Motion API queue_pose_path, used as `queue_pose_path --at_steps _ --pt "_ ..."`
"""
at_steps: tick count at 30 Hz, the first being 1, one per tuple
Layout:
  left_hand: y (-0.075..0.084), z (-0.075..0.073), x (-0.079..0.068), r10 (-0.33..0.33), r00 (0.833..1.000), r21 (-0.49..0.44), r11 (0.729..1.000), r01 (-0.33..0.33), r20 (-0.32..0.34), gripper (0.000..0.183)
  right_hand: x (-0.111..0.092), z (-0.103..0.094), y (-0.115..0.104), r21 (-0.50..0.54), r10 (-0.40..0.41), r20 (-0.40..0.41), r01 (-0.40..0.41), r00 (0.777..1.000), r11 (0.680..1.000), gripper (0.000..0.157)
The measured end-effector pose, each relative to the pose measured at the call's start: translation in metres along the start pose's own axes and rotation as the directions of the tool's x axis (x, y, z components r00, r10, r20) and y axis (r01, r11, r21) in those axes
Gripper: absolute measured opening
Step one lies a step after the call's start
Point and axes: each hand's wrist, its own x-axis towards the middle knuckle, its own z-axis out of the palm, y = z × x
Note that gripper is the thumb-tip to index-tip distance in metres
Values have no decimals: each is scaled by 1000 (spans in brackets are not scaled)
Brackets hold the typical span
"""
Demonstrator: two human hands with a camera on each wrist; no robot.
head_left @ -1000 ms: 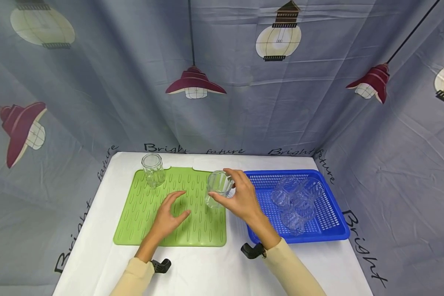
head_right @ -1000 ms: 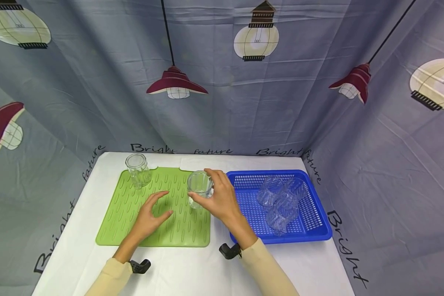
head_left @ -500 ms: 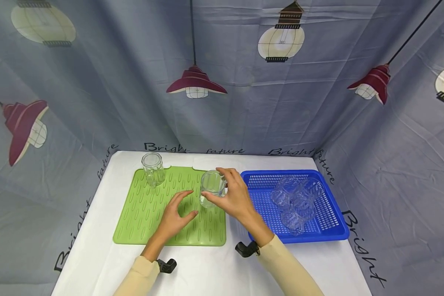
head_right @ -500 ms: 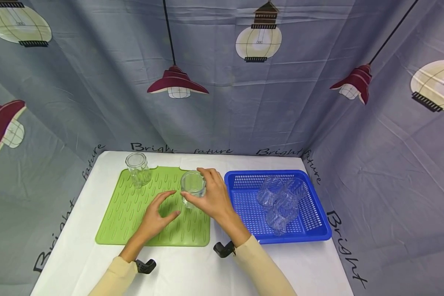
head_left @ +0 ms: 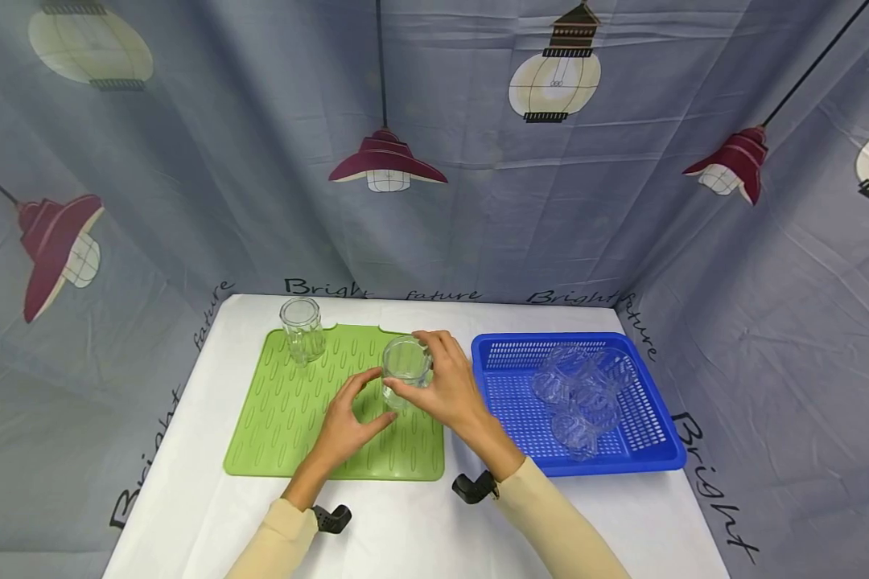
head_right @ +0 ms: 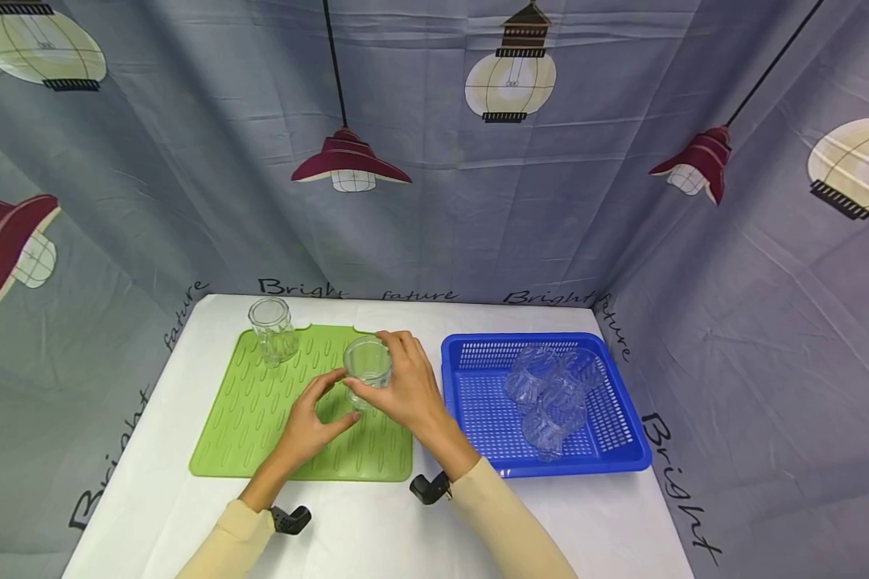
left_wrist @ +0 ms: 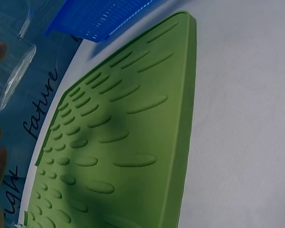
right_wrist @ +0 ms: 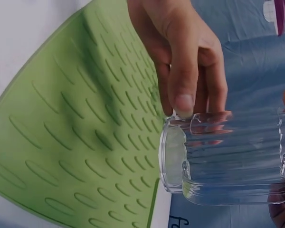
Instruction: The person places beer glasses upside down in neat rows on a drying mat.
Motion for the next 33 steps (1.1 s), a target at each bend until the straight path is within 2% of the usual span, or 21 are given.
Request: queue_pose_path --at_steps 13,18,26,33 --pt "4 7 0 -7 1000 -2 1000 7 -29 89 -5 12 -11 58 3 -1 -3 1000 998 81" --pt "4 9 -2 -9 999 4 1000 10 -38 90 -6 12 -12 45 39 -19 -38 999 998 80" --pt "4 13 -3 41 997 54 998 -38 -62 92 -6 9 -13 36 93 -25 -92 995 995 78" --pt "7 13 -3 69 993 98 993 -59 -98 91 -6 7 -16 46 85 -33 -84 996 995 79"
